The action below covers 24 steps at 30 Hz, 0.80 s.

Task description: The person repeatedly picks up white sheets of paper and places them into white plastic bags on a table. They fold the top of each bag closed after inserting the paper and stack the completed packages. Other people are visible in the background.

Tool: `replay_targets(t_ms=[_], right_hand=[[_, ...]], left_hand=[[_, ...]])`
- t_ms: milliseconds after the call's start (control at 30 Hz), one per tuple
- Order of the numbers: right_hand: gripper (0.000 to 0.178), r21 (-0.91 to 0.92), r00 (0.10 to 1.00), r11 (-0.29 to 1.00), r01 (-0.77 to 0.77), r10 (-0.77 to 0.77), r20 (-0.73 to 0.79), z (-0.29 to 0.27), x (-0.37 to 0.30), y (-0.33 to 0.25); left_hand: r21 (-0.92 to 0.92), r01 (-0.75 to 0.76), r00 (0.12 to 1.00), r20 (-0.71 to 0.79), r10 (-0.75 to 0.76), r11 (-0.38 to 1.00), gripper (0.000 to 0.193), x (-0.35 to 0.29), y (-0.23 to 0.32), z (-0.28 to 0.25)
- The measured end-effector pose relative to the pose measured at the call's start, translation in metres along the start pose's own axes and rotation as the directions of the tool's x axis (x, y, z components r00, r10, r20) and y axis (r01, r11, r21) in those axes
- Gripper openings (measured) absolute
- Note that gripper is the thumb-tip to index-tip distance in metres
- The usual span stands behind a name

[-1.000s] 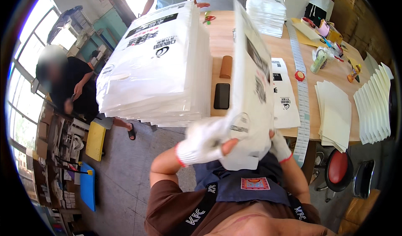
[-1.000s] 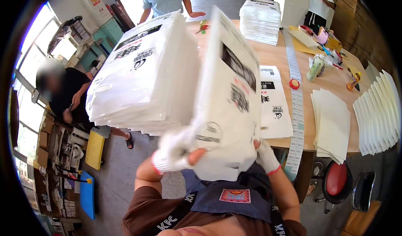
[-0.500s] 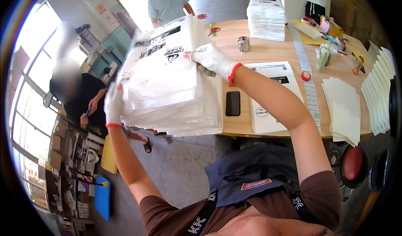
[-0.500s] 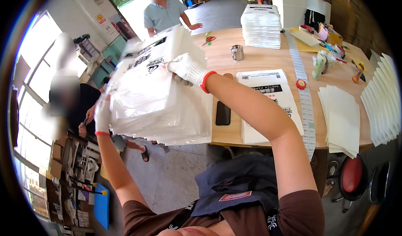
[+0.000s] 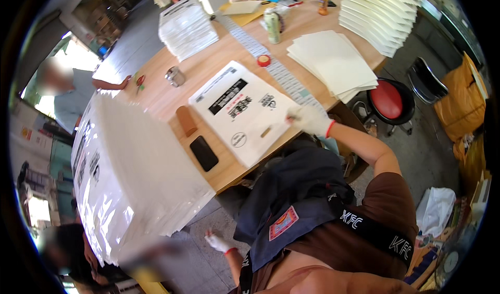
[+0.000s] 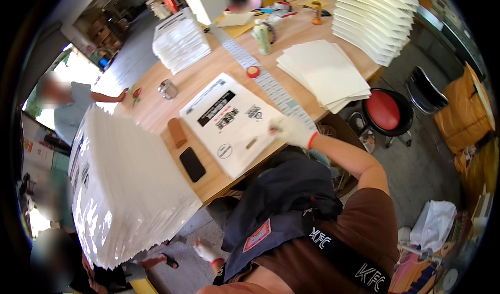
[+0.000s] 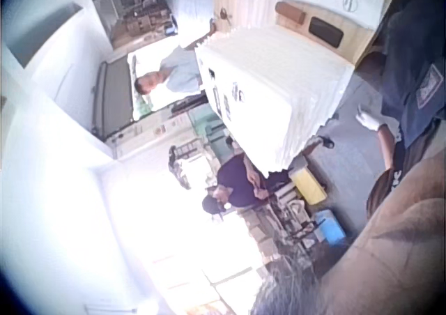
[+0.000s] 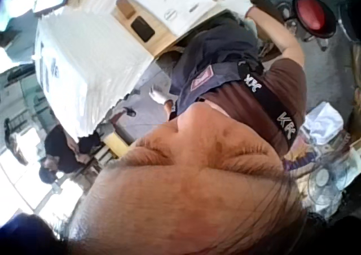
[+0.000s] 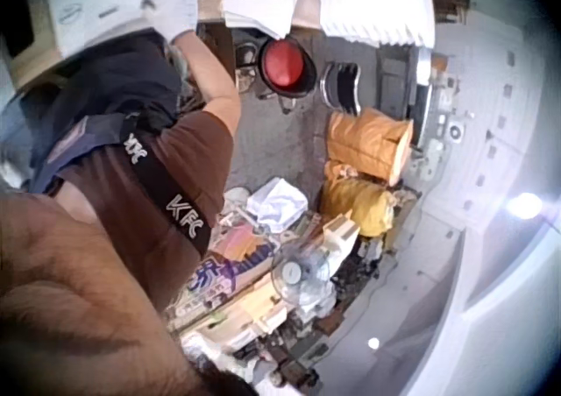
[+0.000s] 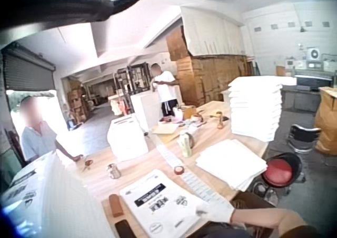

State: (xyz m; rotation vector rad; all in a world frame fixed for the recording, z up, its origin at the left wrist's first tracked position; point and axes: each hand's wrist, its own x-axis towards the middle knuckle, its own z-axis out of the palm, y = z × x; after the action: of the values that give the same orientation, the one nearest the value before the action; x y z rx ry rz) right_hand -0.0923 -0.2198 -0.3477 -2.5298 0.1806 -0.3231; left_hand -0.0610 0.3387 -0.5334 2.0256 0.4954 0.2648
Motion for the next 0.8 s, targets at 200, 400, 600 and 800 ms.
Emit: replay_targets(t_ms=[200,400,600,800], right_hand=[[0.035,-0.626,0.901,0.652,-0.428,0.253,-0.352,-0.062,-0.047,0.132],[0.025,-0.646,0.954,0.723,-0.245,0.063,-0.292,-0.07,-0.055,0.17],[0.016,-0.685,0.934,0.723,-0.088,-0.178,-0.309,-0.117,-0.056,0.155],[0.024,-0.431,0.963,0.883,0.185,-0.25,-0.1,-0.064,-0.125,0.034]], left_hand=[[-0.226,-0.622,0.599,0.479,0.642,0.749,0.023,-0.091,0.148,0.098],[-0.456,-0.409,0.297,0.752,0.588,0.79,0.022,-0.123,0.25,0.203],[-0.446,-0.021,-0.144,0.887,0.439,0.895,0.056,-0.202,0.329,0.312],[0.129,0.6,-0.081,0.992,-0.1,0.789,0.039,-0.232,0.312,0.375]])
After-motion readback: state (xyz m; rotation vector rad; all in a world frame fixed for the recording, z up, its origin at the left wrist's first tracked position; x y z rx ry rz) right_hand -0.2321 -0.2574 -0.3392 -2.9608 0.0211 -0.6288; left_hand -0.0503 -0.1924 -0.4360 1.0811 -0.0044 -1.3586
